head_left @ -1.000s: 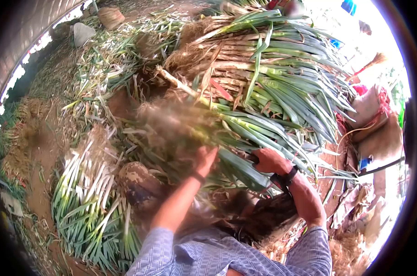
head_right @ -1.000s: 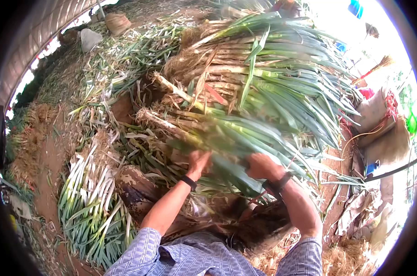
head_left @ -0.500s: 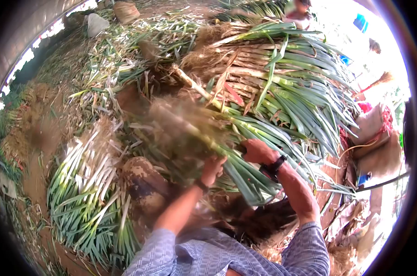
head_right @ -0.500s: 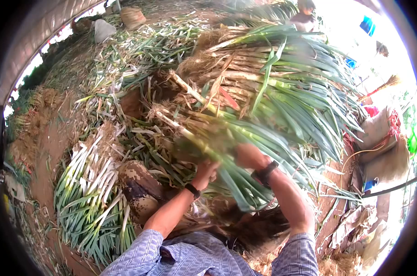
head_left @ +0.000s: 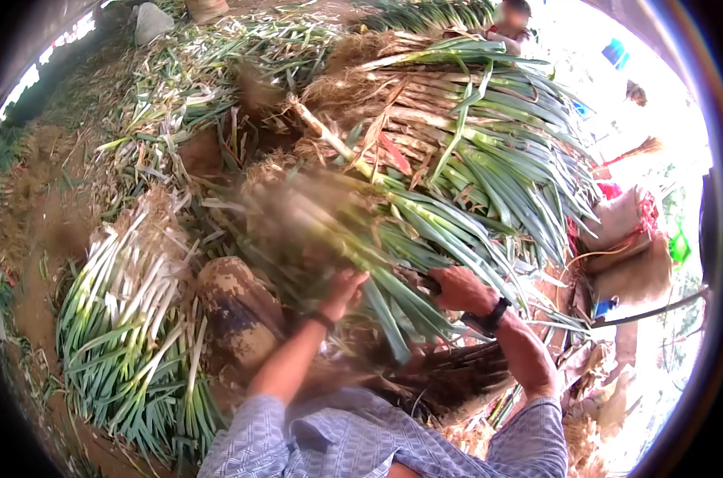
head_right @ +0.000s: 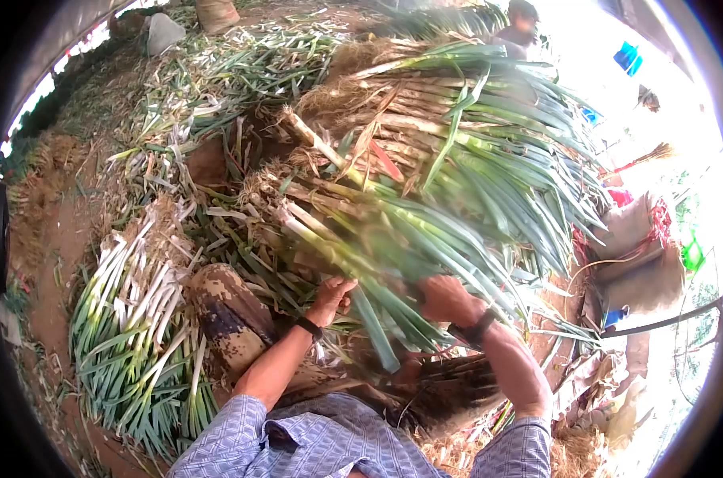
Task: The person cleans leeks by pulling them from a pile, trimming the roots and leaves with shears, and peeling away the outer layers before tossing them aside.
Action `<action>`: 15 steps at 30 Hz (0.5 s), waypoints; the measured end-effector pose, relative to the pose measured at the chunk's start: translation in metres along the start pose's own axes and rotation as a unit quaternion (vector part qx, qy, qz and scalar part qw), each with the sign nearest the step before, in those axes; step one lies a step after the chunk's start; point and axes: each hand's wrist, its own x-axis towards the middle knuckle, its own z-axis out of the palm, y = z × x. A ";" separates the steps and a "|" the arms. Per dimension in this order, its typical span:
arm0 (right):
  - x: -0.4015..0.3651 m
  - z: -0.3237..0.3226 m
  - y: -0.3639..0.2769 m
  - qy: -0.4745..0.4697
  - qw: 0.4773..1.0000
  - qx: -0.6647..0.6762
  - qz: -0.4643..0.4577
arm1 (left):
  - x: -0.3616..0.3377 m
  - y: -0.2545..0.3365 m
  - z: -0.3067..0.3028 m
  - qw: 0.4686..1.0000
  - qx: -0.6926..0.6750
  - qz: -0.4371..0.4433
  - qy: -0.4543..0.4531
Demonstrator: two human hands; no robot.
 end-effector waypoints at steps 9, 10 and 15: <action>0.044 0.019 -0.020 0.008 1.000 -0.004 -0.015 | 0.005 -0.006 -0.007 1.000 0.007 0.008 -0.002; 0.049 0.017 -0.025 0.002 1.000 -0.002 -0.016 | 0.004 -0.005 -0.007 1.000 0.005 0.007 -0.003; 0.049 0.007 -0.028 -0.044 0.999 -0.030 -0.004 | -0.001 0.005 -0.008 1.000 0.029 0.002 -0.005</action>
